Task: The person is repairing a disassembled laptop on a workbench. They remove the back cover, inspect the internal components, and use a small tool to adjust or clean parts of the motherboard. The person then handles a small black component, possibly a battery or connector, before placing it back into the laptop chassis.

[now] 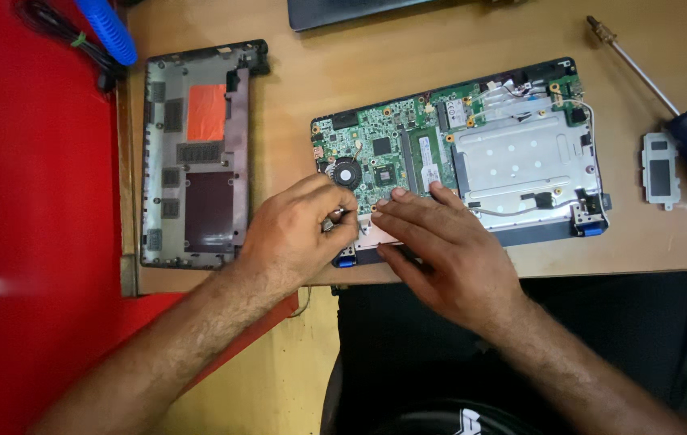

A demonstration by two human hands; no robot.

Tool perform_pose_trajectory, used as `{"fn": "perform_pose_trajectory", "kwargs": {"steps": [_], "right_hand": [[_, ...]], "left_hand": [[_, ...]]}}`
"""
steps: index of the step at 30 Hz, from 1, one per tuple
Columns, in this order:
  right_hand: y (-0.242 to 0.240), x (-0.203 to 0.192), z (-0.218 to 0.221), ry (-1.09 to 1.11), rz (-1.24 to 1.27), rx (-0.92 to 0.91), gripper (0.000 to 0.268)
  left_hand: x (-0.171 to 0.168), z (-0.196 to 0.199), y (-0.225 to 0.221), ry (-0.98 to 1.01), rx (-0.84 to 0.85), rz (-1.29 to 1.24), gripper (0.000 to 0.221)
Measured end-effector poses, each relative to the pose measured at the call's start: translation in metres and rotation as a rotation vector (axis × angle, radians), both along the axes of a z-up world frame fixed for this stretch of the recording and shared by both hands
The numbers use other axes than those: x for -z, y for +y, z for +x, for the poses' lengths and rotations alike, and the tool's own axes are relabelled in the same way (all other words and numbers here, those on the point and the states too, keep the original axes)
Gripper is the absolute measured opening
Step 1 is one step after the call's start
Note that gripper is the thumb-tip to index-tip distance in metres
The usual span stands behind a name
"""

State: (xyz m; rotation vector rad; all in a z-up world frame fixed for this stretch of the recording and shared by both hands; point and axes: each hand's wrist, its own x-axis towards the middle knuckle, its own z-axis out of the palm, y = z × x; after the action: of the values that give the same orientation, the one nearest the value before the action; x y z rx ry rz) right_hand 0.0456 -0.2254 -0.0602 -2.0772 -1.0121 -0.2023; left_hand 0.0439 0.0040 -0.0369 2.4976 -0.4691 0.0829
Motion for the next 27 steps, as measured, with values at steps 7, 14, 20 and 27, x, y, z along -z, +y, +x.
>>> {"fn": "perform_pose_trajectory", "kwargs": {"steps": [7, 14, 20, 27], "right_hand": [[-0.002, -0.001, 0.0, 0.031, 0.014, -0.001, 0.036], [-0.003, -0.029, 0.014, 0.032, -0.09, -0.079, 0.041], [0.027, -0.053, 0.074, 0.085, -0.373, -0.385, 0.019], [0.058, -0.081, 0.097, 0.353, -0.706, -0.473, 0.025]], "left_hand": [[-0.001, -0.004, 0.0, 0.0, -0.056, 0.054, 0.008], [-0.011, -0.023, 0.006, 0.107, -0.118, -0.158, 0.022], [0.004, -0.044, 0.001, -0.024, -0.306, -0.294, 0.031], [0.007, -0.046, -0.003, -0.023, -0.218, -0.204, 0.03]]}}
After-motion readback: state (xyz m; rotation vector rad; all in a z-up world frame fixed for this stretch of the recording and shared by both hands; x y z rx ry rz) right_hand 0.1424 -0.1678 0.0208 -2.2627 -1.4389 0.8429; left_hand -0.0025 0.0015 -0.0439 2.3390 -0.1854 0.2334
